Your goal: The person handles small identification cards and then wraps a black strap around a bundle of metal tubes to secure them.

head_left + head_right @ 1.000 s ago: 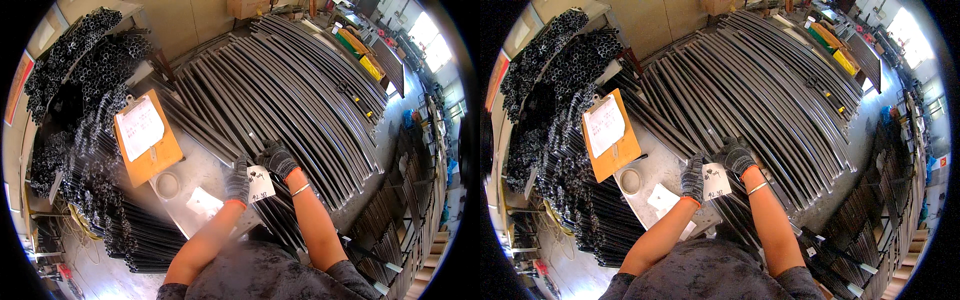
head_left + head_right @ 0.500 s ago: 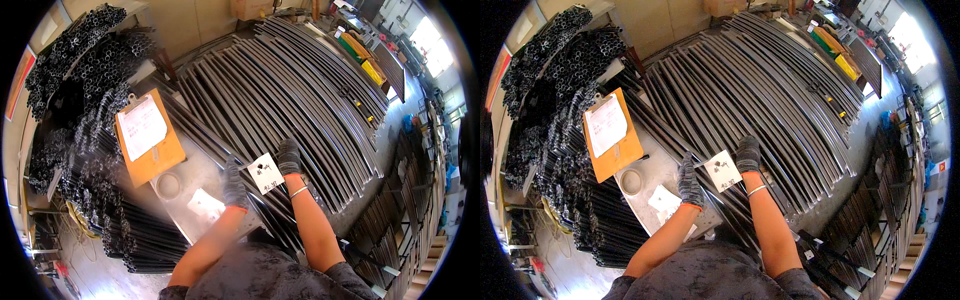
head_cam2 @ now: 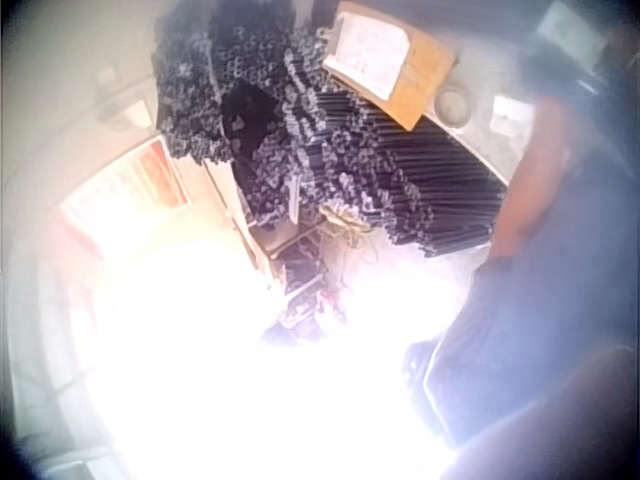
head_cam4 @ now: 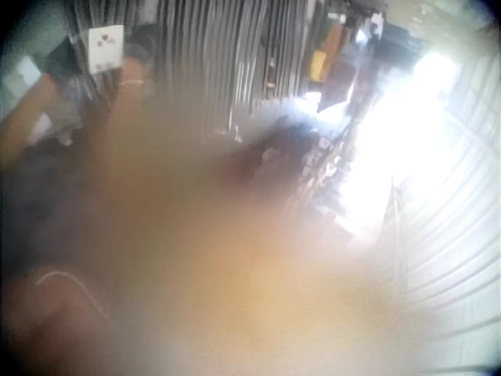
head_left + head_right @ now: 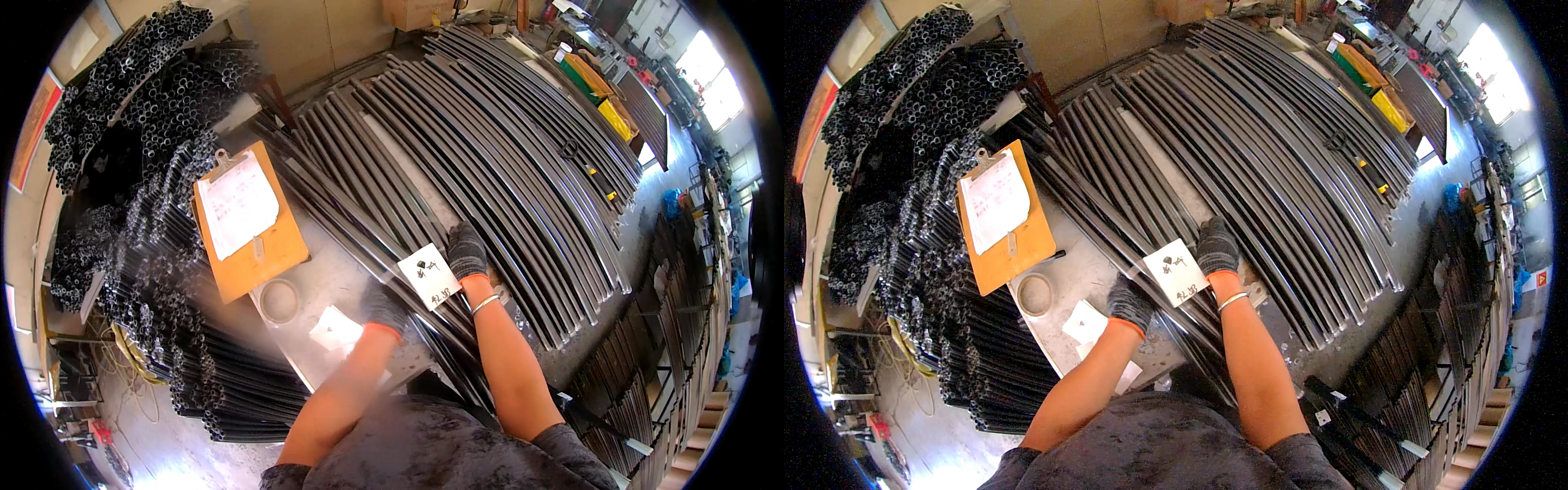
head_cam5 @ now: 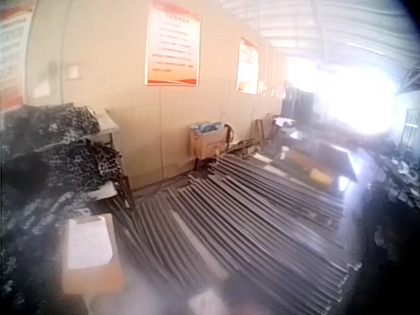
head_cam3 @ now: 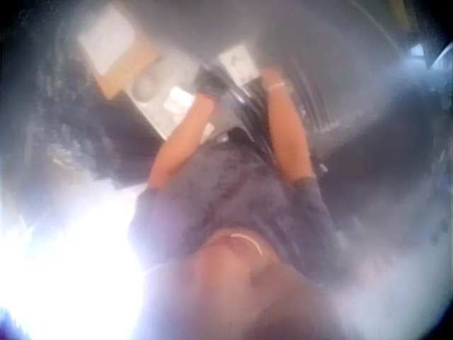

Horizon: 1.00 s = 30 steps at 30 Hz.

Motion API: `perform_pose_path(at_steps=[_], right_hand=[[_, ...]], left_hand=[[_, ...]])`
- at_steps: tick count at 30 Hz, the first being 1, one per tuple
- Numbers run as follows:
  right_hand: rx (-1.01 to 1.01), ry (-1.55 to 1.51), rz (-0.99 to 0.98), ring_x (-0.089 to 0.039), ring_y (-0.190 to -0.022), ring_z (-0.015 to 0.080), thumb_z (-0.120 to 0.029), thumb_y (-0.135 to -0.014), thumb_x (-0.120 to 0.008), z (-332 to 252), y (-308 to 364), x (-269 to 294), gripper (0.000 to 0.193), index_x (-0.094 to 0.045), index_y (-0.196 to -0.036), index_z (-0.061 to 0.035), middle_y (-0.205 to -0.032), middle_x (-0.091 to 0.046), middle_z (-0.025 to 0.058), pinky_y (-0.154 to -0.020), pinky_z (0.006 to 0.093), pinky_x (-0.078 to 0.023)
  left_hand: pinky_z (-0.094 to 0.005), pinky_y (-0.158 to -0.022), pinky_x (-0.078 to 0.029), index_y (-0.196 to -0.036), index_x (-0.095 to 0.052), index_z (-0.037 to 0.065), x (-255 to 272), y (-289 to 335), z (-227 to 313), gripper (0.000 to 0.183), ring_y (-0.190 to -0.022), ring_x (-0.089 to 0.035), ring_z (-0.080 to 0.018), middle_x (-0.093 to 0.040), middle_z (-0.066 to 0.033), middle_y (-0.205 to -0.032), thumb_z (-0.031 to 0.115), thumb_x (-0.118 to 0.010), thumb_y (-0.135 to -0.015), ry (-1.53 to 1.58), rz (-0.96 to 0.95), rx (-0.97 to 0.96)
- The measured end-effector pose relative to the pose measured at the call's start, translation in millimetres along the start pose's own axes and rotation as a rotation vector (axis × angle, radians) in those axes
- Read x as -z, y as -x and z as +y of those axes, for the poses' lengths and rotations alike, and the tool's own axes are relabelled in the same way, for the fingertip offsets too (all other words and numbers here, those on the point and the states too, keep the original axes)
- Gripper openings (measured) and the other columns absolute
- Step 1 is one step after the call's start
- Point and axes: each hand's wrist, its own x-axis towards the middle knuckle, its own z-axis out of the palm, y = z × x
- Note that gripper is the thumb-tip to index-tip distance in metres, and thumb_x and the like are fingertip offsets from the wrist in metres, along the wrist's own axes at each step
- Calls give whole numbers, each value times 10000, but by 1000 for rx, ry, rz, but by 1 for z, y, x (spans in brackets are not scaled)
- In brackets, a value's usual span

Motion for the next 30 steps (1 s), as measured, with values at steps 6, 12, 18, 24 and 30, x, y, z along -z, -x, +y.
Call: perform_pose_path(at_steps=[6,12,18,24,30], right_hand=[[450,373,-13,-491,-1206,298,-269,-924,-317,81,-42,-66,472,-486,-1278,-7,-1300,-509,197,-1033,397,-348],[520,-49,-185,-539,-954,216,-189,-891,-426,100,-11,-72,243,-538,-1049,-42,-1019,-562,136,-831,349,-415],[668,-262,-184,-584,-751,149,-119,-863,-519,107,32,-71,81,-585,-859,-73,-784,-607,82,-666,311,-472],[675,-513,-210,-584,-788,154,-121,-862,-533,112,77,-63,74,-568,-905,-72,-829,-597,82,-687,312,-474],[618,-591,-282,-580,-823,159,-127,-862,-547,110,113,-74,114,-542,-959,-68,-884,-583,85,-708,311,-476]], left_hand=[[-440,-877,-488,-1137,-569,79,-20,45,-3,368,-1007,-580,-300,-615,-120,-1119,367,-440,-950,-50,52,200],[-429,-846,-499,-1137,-560,17,-27,86,-26,433,-920,-594,-304,-625,-160,-1020,374,-437,-926,49,4,433],[-446,-972,-419,-1188,-548,46,-3,97,-33,430,-1076,-537,-317,-576,-156,-1180,368,-397,-947,-20,-153,477],[-373,-732,-545,-1023,-620,27,18,101,-57,279,-803,-637,-258,-658,-124,-927,263,-530,-906,53,-79,500],[-383,-786,-477,-1007,-621,34,37,111,-35,330,-909,-602,-263,-655,-99,-940,280,-612,-787,-1155,-224,-106]])
